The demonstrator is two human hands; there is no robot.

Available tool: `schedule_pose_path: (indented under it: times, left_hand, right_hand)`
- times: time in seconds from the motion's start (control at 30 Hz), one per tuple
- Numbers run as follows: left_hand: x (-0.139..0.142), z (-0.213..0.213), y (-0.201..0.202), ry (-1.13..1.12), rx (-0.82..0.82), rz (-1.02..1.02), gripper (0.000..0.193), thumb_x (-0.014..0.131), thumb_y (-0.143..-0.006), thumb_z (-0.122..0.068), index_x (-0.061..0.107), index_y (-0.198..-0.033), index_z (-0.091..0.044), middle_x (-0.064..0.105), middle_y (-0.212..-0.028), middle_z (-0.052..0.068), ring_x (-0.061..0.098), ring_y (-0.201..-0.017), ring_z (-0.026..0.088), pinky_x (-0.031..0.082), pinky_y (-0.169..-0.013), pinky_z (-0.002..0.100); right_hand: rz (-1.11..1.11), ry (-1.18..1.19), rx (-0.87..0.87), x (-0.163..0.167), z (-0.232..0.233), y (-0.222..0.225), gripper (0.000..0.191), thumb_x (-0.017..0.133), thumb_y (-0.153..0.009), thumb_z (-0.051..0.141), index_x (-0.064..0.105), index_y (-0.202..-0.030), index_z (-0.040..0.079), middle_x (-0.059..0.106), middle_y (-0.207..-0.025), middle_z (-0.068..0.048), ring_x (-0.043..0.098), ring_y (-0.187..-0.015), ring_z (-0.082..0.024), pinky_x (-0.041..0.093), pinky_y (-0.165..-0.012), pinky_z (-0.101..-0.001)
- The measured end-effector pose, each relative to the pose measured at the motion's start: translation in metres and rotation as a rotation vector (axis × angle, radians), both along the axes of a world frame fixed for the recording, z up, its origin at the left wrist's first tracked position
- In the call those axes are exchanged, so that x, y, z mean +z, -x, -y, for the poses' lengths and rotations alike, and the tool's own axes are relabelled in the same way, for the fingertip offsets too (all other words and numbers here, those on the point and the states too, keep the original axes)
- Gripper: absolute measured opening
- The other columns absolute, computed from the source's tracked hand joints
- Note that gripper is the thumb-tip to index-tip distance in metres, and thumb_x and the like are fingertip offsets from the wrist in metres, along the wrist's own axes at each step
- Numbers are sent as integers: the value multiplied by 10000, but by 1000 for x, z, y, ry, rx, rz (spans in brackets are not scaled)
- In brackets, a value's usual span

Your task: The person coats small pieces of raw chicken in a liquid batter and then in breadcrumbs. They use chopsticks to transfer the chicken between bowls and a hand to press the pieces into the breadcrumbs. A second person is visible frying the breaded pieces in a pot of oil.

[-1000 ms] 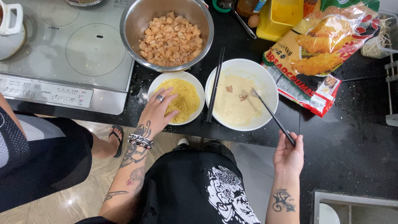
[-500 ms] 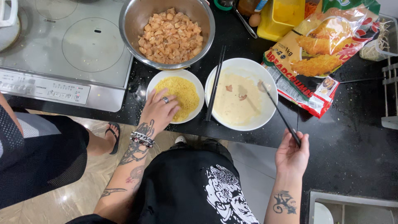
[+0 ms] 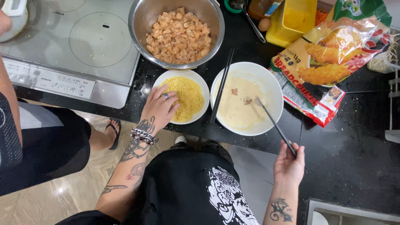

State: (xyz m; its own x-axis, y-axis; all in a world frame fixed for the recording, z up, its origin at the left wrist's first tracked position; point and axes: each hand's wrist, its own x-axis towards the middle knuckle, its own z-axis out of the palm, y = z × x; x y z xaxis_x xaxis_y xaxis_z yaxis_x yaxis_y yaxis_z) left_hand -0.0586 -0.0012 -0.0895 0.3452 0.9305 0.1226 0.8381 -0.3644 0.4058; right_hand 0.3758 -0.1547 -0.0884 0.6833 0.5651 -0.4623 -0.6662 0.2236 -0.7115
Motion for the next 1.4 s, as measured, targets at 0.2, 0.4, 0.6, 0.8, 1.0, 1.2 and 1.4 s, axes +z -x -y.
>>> schedule_pose_path:
  times: [0.2, 0.4, 0.6, 0.8, 1.0, 1.2, 1.4]
  left_hand:
    - [0, -3, 4, -14, 26, 20, 294, 589, -990, -320, 747, -1144, -126, 669, -1320, -3, 393, -1453, 258, 238, -1245, 468]
    - [2, -9, 9, -35, 15, 54, 303, 619, -972, -274, 727, -1197, -104, 667, -1313, 8, 400, -1443, 276, 279, -1218, 464]
    - [4, -16, 14, 54, 23, 45, 282, 635, -950, -274, 721, -1176, -130, 653, -1341, -6, 388, -1454, 283, 303, -1206, 462]
    - [5, -22, 16, 103, 4, 56, 308, 634, -948, -289, 707, -1202, -130, 635, -1374, -8, 367, -1451, 288, 295, -1186, 469]
    - [8, -22, 16, 115, 10, 50, 311, 633, -964, -294, 696, -1223, -134, 617, -1394, -10, 358, -1463, 281, 284, -1207, 463]
    - [19, -16, 9, 54, 62, 161, 285, 652, -956, -212, 668, -1219, -103, 629, -1375, 38, 395, -1449, 301, 351, -1185, 460]
    - [46, -4, -17, 104, 306, 80, 375, 733, -873, -252, 639, -1187, -70, 629, -1223, 166, 517, -1252, 403, 458, -1063, 479]
  right_hand:
    - [-7, -131, 109, 28, -16, 15, 319, 556, -1144, 242, 641, -953, 1, 718, -985, -135, 738, -1027, -280, 664, -915, -302]
    - [261, -113, 372, 78, -68, 68, 286, 563, -1135, 219, 659, -978, -1, 700, -1009, -118, 717, -1008, -243, 649, -945, -369]
    - [817, 28, 752, 103, -116, 146, 271, 533, -1071, 167, 697, -984, -31, 747, -1038, -118, 729, -991, -190, 634, -899, -333]
    - [1299, -80, 916, 115, -121, 171, 226, 553, -1077, 109, 712, -989, -25, 750, -1055, -113, 701, -996, -173, 543, -919, -276]
    - [1298, -69, 889, 127, -121, 171, 212, 551, -1078, 92, 709, -987, -16, 753, -1062, -115, 694, -1009, -172, 528, -936, -274]
    - [1395, -129, 875, 139, -127, 157, 209, 555, -1082, 74, 715, -991, -25, 749, -1069, -118, 702, -1022, -180, 526, -955, -279]
    - [1093, -74, 784, 144, -122, 107, 275, 499, -1119, 109, 682, -1008, -64, 741, -1107, -159, 695, -1030, -223, 568, -946, -315]
